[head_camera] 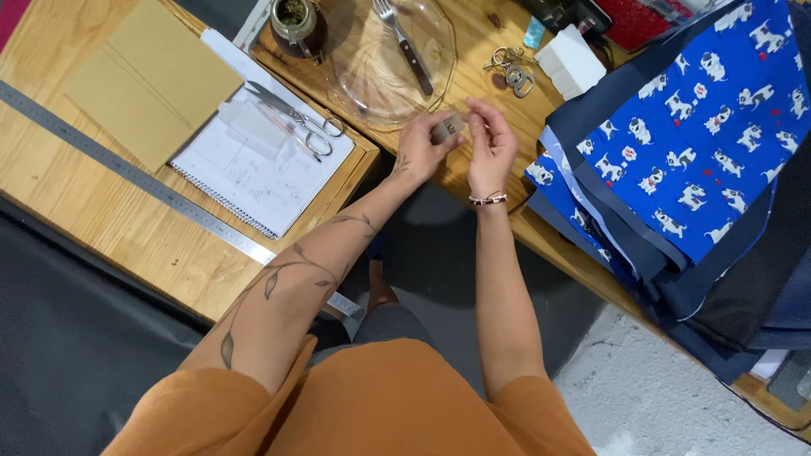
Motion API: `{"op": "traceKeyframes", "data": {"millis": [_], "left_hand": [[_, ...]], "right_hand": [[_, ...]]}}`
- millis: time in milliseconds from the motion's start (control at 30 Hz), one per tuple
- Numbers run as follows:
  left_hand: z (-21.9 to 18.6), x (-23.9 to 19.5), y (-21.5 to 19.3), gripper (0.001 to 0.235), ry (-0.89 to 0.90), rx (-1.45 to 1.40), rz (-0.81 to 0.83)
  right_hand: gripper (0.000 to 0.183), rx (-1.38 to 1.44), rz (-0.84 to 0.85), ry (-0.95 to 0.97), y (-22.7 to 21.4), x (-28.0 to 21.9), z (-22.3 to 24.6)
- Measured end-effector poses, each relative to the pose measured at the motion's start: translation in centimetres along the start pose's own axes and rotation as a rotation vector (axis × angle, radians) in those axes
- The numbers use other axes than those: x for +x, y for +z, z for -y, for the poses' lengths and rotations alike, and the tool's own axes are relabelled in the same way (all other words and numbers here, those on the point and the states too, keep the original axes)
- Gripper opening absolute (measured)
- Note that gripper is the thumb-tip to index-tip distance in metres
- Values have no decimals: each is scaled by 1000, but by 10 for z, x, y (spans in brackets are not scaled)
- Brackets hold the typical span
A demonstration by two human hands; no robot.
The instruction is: Prepare fabric by unfolding a paper pattern, aligning it on the material, and measuring with a ruler
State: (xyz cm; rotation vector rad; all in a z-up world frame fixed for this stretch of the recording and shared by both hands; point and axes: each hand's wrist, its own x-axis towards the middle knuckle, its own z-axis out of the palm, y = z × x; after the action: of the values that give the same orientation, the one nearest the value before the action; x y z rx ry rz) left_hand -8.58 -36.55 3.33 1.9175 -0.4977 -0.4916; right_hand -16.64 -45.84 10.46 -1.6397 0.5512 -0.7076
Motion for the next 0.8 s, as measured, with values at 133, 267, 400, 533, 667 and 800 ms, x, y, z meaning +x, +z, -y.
{"op": "traceKeyframes", "data": {"millis": [133,267,400,533,667,800], "left_hand": [[18,24,23,45,-2,38,0],[7,40,31,49,-17,45,3],[3,53,40,46,19,10,-4],[13,65,54,54,37,76,-69],[6,60,51,71,26,82,-65],[-44,-3,-15,82,57,-46,-73]], "right_hand": [[19,44,30,-94,4,2,-11],[29,-95,-10,-124,-1,5,-6],[35,-117,-51,-139,-8,11,-22],[36,-132,-118,-190,-2,14,-16],[36,-127,-155,-204,-14,5,-30],[31,-144,-351,-336,-21,-20,-30]]}}
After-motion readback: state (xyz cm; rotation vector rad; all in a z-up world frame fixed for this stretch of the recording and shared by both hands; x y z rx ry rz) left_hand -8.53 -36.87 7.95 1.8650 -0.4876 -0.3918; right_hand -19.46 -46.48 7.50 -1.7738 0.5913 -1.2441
